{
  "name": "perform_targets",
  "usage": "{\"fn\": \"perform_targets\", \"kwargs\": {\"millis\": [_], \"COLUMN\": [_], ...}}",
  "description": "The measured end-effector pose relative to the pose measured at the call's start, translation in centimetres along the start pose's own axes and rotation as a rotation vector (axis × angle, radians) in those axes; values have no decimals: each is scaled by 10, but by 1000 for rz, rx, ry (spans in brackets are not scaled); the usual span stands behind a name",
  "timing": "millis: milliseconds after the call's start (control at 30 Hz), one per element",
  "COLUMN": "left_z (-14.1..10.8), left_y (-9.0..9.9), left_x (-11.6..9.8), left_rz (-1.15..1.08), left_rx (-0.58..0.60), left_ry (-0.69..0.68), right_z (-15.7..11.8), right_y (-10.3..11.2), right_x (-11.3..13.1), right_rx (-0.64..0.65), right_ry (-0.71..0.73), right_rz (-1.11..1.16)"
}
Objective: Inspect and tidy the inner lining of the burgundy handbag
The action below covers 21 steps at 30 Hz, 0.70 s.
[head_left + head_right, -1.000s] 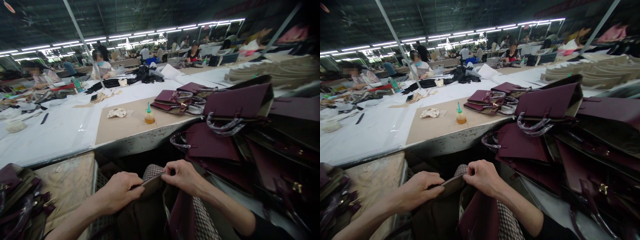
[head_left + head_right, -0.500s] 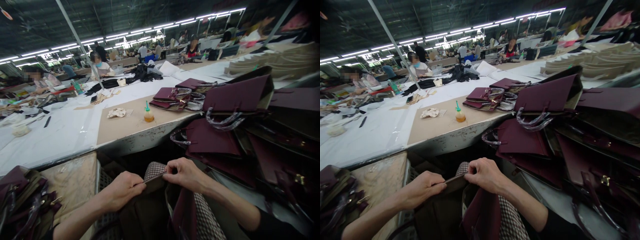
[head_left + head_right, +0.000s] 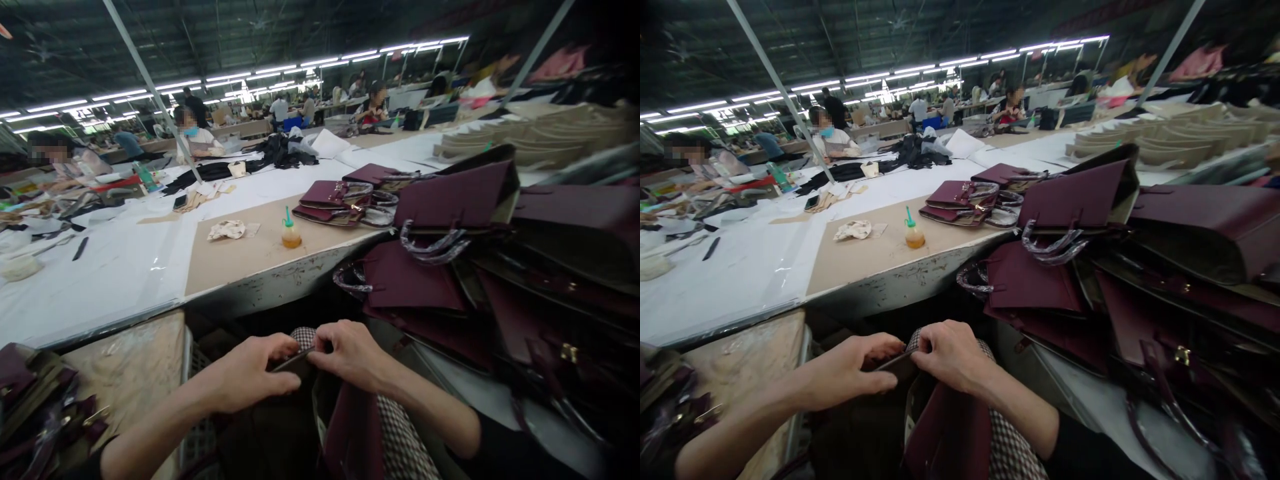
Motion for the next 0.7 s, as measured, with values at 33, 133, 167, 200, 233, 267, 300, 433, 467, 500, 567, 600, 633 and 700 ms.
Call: {"fn": "perform_targets", "kwargs": {"millis": [33, 133, 167, 200, 233, 267, 300, 433, 467, 500, 567, 600, 633, 700], "left_z": [13, 41, 46, 48, 48, 48, 47, 44, 45, 45, 47, 48, 48, 49], "left_y": [-5, -17, -19, -21, -21, -20, -19, -18, -18, -18, -20, -20, -21, -22], "left_x": [-2, -3, -2, 0, 2, 5, 8, 16, 18, 19, 21, 21, 21, 20], "left_rz": [20, 36, 28, 17, 8, 1, -7, -57, -65, -72, -84, -88, -89, -86], "left_rx": [-31, -68, -61, -50, -44, -48, -52, -55, -52, -47, -34, -26, -21, -21], "left_ry": [-19, -81, -90, -86, -69, -44, -18, 29, 35, 43, 59, 63, 63, 60], "right_z": [0, -3, -4, -5, -7, -8, -8, -8, -8, -8, -9, -9, -10, -11], "right_y": [2, 12, 17, 22, 27, 33, 38, 51, 51, 51, 48, 46, 43, 40], "right_x": [-1, -8, -11, -15, -19, -23, -28, -49, -53, -57, -63, -65, -66, -68], "right_rx": [-2, 21, 46, 76, 106, 127, 140, 145, 136, 123, 94, 80, 63, 24], "right_ry": [-7, 25, 72, 130, 185, 226, 250, 189, 159, 124, 65, 45, 28, -4], "right_rz": [8, 79, 114, 156, 195, 227, 251, 261, 270, 287, 344, 370, 384, 387]}}
Point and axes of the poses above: each hand's wrist, its own z-axis towards the middle knuckle, its own y-axis out of the back of the hand, x = y × z, the point moved 3 cm from there along z, towards the middle knuckle, and after that the axes turned 3 degrees about y, right-handed, at the moved point
